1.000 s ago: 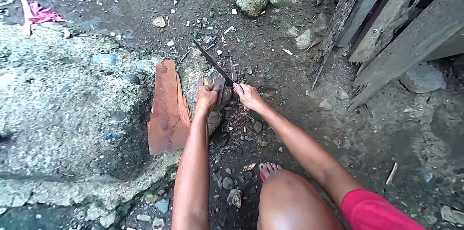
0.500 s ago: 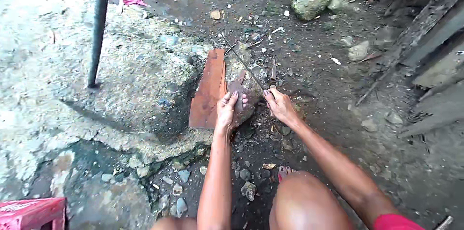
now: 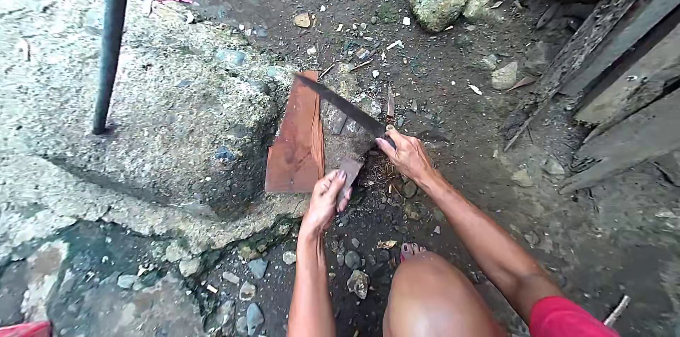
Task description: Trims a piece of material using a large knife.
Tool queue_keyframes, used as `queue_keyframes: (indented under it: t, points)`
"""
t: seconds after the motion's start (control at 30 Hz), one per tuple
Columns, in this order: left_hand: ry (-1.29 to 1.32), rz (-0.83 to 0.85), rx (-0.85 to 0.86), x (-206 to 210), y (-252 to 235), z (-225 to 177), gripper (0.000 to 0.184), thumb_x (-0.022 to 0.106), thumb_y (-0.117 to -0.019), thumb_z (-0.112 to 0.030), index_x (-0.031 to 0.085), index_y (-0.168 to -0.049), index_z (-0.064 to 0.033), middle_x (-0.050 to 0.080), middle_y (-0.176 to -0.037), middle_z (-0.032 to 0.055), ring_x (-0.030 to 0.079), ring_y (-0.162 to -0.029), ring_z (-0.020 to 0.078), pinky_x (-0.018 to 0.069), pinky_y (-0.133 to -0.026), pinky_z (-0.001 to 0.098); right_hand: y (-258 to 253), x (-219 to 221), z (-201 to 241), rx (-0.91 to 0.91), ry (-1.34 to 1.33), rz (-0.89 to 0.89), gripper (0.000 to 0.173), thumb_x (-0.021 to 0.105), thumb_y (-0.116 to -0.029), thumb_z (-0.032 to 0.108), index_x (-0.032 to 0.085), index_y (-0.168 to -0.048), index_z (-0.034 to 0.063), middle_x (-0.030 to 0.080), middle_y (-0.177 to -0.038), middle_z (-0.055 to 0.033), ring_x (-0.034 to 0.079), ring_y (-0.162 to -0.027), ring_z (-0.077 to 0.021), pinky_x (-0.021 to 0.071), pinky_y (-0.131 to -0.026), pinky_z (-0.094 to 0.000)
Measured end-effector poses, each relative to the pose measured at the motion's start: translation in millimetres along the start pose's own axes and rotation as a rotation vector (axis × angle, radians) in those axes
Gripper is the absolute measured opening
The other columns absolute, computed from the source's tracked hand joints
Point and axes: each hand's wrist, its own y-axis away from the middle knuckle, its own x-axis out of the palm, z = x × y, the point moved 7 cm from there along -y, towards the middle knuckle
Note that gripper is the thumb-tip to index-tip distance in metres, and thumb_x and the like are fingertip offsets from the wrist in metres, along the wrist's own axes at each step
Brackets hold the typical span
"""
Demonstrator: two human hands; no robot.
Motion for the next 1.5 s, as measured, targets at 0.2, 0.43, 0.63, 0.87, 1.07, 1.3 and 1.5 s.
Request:
queue_keyframes:
  t: [0.2,0.43,0.63,0.87,1.07,1.3,1.5]
  points:
    - [0.007,-0.085,-0.021,-19.5,-5.0,12.5,0.029,0.035,-0.1121,-0.016,0.059,-0.106,-0.0001,0.07,-0.072,0.0055,0.053,-0.044,0.0037,0.0443,-0.042,0.0166,-12.2,-21.7,16.7,-0.038,-0.099,-0.161,0.047,0.046,-0.1069,0.043,0.069,-0.11,0.0027,0.065,-0.071,-0.0104,0.064,-0.062,-0.0262,0.0527,-0.057,-0.0463]
    - [-0.011,-0.277,0.052,-38.1,2.3,11.9,0.014,0.06,-0.1002,-0.005,0.06,-0.111,0.0038,0.062,-0.064,0.003,0.052,-0.046,0.0052,0.0444,-0.043,0.0184,-56.0,31.4,125.7,-0.141,-0.038,0.131,0.047,0.051,-0.1047,0.048,0.068,-0.115,0.0056,0.072,-0.094,-0.0161,0.072,-0.084,-0.0362,0.0571,-0.072,-0.057]
    - [0.022,-0.601,0.186,-70.2,27.1,-4.6,0.012,0.06,-0.1001,-0.005,0.062,-0.106,0.0049,0.057,-0.059,0.0006,0.05,-0.045,0.0038,0.0435,-0.044,0.0185,-98.9,97.3,248.0,-0.124,-0.134,0.439,0.047,0.054,-0.1045,0.029,0.054,-0.138,-0.0043,0.059,-0.135,-0.0261,0.065,-0.113,-0.0418,0.0523,-0.095,-0.0579]
    - [-0.064,-0.956,0.502,-124.0,70.5,-34.9,0.016,0.049,-0.1068,-0.009,0.058,-0.098,0.0004,0.059,-0.061,-0.002,0.054,-0.047,0.0049,0.0485,-0.046,0.0196,-111.3,138.4,311.2,-0.397,-0.25,0.526,0.039,0.059,-0.1011,0.014,0.062,-0.138,0.0007,0.061,-0.134,-0.024,0.06,-0.125,-0.0381,0.0494,-0.106,-0.0542]
    - [0.036,-0.9,0.578,-108.3,57.4,-37.7,0.016,0.047,-0.1073,-0.006,0.057,-0.096,-0.0002,0.059,-0.06,-0.0007,0.054,-0.046,0.0046,0.0464,-0.043,0.0171,-83.9,93.6,263.8,-0.551,-0.38,0.721,0.032,0.055,-0.1069,0.025,0.075,-0.116,0.002,0.075,-0.098,-0.0143,0.072,-0.089,-0.0246,0.0556,-0.09,-0.0483]
    - [-0.075,-0.766,0.56,-85.3,33.6,-24.8,0.014,0.048,-0.1057,-0.006,0.059,-0.099,0.0003,0.061,-0.06,-0.0025,0.055,-0.046,0.004,0.0467,-0.043,0.0175,-55.6,96.5,184.5,-0.027,-0.718,0.662,0.024,0.067,-0.1009,0.018,0.068,-0.111,-0.0036,0.069,-0.08,-0.0097,0.064,-0.063,-0.0114,0.056,-0.063,-0.0275]
    - [-0.344,-0.706,0.566,-54.8,21.0,-9.0,0.016,0.054,-0.103,-0.012,0.062,-0.099,0.0015,0.061,-0.065,-0.0053,0.057,-0.052,0.0014,0.0501,-0.049,0.0185,-39.7,88.9,122.9,0.236,-0.96,0.717,0.018,0.065,-0.1013,0.015,0.068,-0.108,-0.0023,0.068,-0.078,-0.0011,0.061,-0.061,-0.0036,0.0514,-0.057,-0.0192]
